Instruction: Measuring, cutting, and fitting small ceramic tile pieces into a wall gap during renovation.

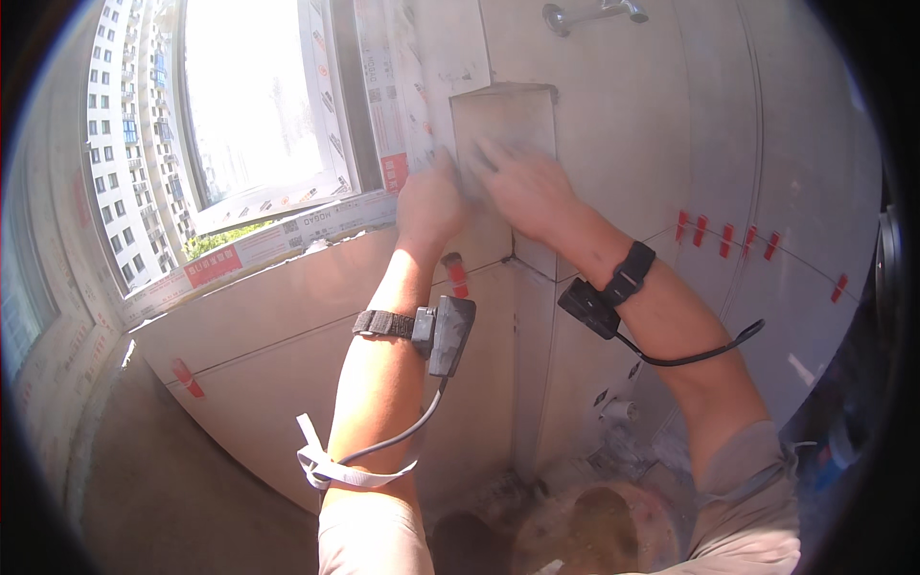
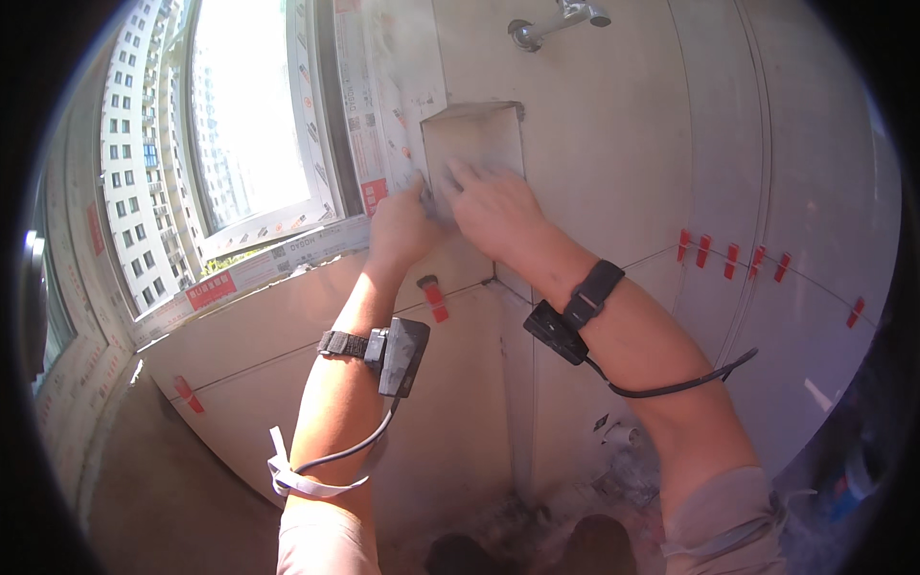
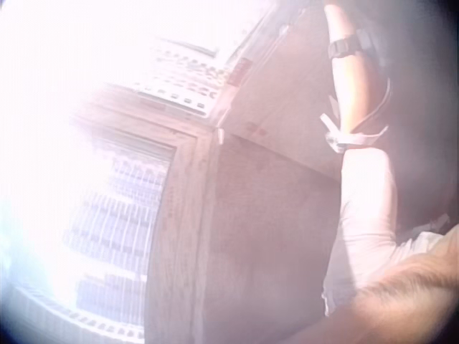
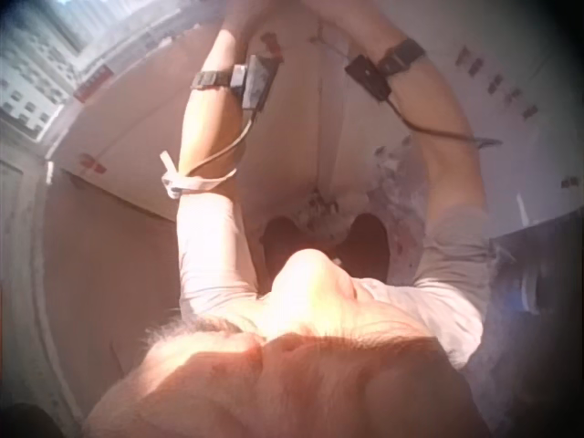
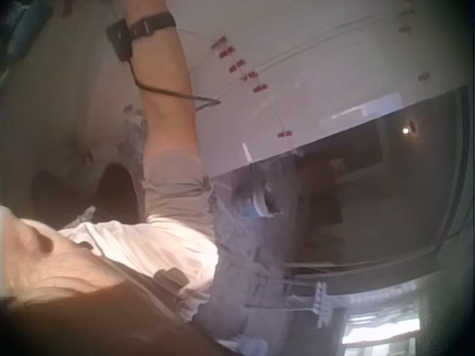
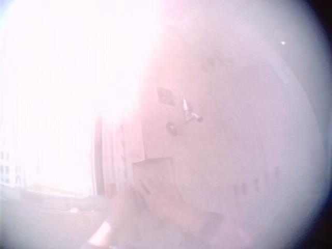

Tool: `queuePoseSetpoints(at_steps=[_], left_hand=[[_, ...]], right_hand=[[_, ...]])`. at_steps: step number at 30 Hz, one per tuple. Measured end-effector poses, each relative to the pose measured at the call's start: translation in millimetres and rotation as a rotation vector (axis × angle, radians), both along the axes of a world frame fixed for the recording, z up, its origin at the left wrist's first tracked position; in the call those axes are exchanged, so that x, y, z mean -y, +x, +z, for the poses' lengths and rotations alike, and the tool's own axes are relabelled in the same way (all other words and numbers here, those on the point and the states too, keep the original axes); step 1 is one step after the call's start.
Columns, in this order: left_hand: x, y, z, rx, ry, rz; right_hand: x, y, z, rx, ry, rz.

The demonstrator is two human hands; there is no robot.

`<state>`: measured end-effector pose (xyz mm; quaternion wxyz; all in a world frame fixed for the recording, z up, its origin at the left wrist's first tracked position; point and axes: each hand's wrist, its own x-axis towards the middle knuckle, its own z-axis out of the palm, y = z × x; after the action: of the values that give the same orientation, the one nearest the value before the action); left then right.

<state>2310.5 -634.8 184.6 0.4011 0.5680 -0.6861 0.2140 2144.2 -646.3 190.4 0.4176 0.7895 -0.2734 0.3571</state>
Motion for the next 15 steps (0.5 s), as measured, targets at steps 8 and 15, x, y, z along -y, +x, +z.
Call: queuePoseSetpoints(at_steps=[8, 15], left_hand=[[-1.5, -33.0, -30.2, -0.008, -0.37, 0.138], [14.1, -71.8, -31.8, -0.122, -0.511, 0.392]], right_hand=[[-37.6, -28.7, -2.7, 0.096, 0.308, 0.039], [-35.4, -69.9, -17.7, 0.28, 0.152, 0.055]])
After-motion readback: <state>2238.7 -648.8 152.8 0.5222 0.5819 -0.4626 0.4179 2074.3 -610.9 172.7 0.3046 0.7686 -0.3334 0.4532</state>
